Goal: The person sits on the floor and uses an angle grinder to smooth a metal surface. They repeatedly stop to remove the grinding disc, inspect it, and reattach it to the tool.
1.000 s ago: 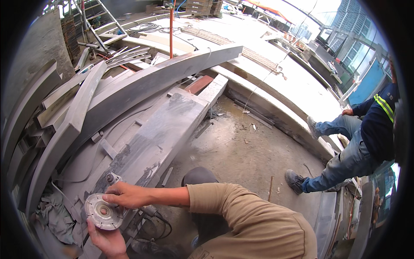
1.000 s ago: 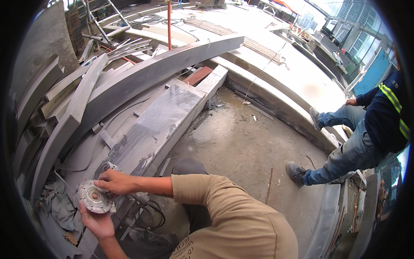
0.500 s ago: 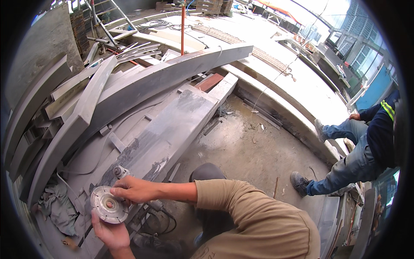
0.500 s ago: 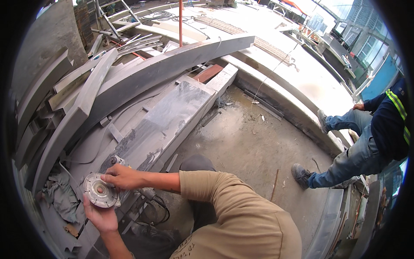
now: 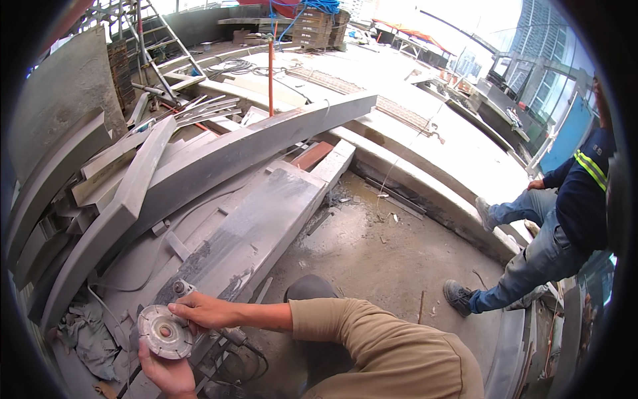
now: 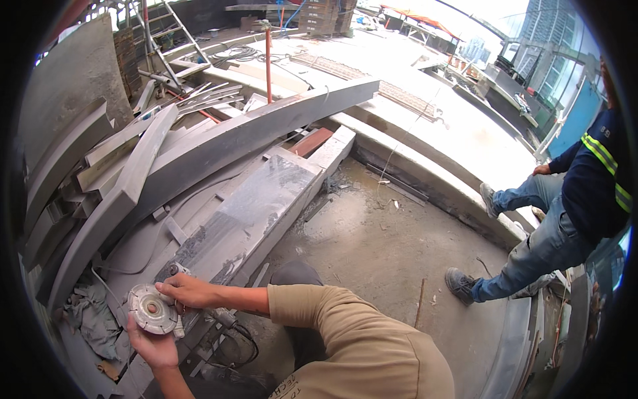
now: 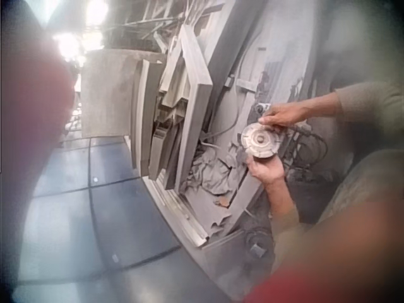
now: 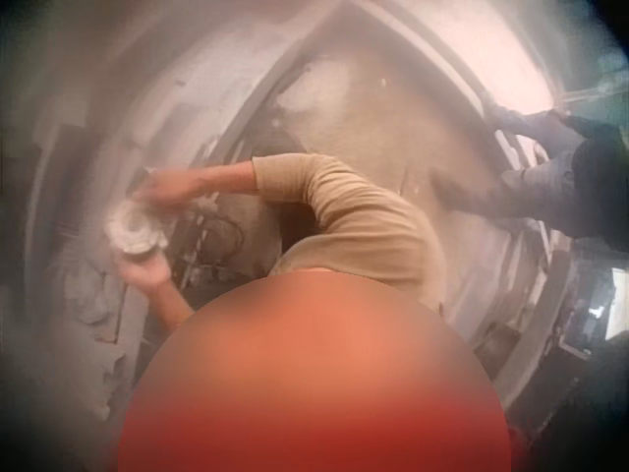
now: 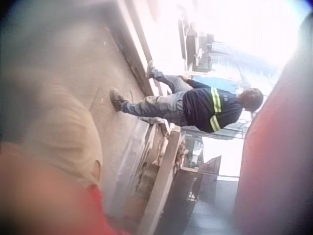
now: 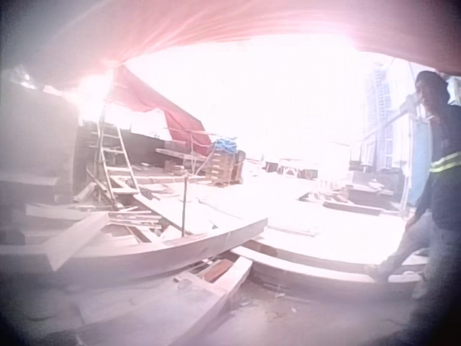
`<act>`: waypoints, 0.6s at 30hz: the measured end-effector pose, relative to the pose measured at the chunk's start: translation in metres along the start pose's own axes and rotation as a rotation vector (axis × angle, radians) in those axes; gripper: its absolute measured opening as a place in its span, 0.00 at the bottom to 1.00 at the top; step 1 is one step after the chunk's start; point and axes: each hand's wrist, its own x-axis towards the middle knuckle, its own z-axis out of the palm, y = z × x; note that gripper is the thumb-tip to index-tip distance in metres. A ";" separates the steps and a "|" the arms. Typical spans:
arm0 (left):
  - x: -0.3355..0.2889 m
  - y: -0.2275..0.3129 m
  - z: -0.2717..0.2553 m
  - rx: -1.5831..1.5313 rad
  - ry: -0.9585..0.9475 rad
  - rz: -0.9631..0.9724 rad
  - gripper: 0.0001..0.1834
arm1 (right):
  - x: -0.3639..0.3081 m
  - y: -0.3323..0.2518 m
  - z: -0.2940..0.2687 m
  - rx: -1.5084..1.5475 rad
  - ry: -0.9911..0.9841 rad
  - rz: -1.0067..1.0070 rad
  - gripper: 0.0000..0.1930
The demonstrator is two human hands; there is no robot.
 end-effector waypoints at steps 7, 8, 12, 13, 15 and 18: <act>-0.003 0.009 0.002 -0.002 0.050 0.064 0.31 | -0.002 0.009 0.019 0.266 -0.054 0.033 0.23; -0.002 0.007 0.002 -0.021 0.019 0.058 0.32 | -0.001 0.010 0.017 0.267 -0.059 0.025 0.21; -0.004 0.003 -0.003 -0.108 -0.029 0.030 0.30 | -0.010 0.007 0.004 0.346 -0.074 0.139 0.17; -0.003 -0.001 -0.004 -0.080 0.015 0.032 0.30 | -0.011 0.004 0.003 0.390 -0.095 0.062 0.17; 0.000 -0.006 -0.004 -0.010 -0.055 0.037 0.25 | -0.016 -0.003 -0.004 0.470 -0.066 0.120 0.18; 0.004 -0.016 0.006 -0.127 -0.126 0.066 0.19 | -0.016 -0.015 -0.009 0.553 -0.063 0.063 0.21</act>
